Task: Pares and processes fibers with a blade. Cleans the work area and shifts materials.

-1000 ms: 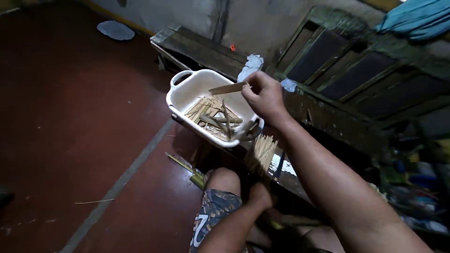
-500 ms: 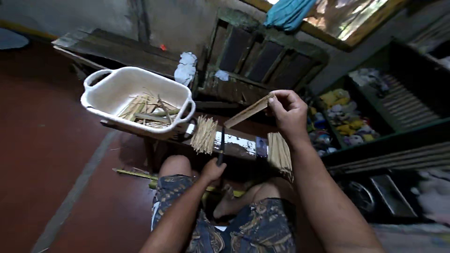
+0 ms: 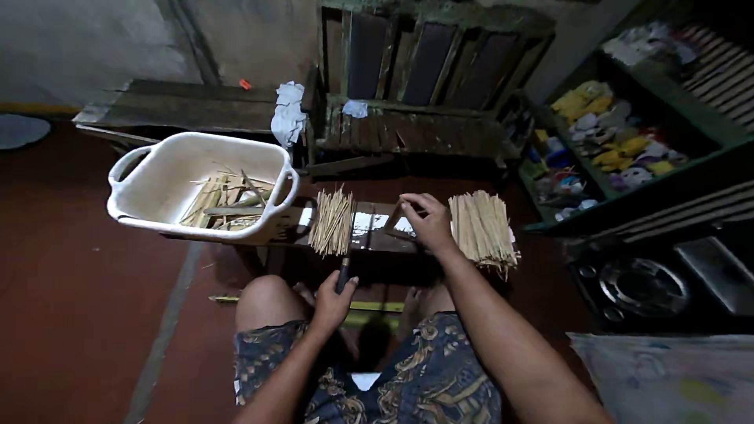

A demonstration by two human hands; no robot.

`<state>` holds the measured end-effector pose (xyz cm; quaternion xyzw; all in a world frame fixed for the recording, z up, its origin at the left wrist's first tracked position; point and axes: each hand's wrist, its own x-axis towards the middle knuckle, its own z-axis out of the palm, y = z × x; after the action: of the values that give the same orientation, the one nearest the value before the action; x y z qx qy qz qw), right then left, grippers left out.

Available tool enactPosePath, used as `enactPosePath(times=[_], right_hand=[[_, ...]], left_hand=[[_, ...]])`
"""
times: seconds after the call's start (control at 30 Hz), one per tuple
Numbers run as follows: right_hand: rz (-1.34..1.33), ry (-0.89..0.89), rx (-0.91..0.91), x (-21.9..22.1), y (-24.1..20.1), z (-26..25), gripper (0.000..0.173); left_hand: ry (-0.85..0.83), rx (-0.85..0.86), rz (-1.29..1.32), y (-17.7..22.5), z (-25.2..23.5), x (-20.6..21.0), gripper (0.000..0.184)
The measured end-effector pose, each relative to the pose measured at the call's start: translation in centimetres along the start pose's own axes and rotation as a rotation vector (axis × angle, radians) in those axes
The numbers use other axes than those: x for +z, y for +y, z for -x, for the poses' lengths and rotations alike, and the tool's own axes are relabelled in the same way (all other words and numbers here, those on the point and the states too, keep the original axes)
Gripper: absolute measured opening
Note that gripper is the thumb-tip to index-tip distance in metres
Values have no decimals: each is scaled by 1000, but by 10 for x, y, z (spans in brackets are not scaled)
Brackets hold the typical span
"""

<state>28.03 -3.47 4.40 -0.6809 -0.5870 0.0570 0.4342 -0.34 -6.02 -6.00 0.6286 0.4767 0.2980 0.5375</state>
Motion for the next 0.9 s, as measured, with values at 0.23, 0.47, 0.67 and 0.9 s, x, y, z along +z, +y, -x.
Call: enactPosePath(times=[0.23,0.47,0.67,0.9], right_hand=[[-196,4,84,47,44,40,27],[-206,-46,45,42,47,36,23],[-242,-31,49,33,51,27,18],[-215,-52,64,30,51,32,15]], left_hand=[[94,103,-40,14,-17,11,22],[-23,261,117,41,-18,37,24],[-93,195,213,68,-33,56,51],[-120,168,190,79,-45,66,50]])
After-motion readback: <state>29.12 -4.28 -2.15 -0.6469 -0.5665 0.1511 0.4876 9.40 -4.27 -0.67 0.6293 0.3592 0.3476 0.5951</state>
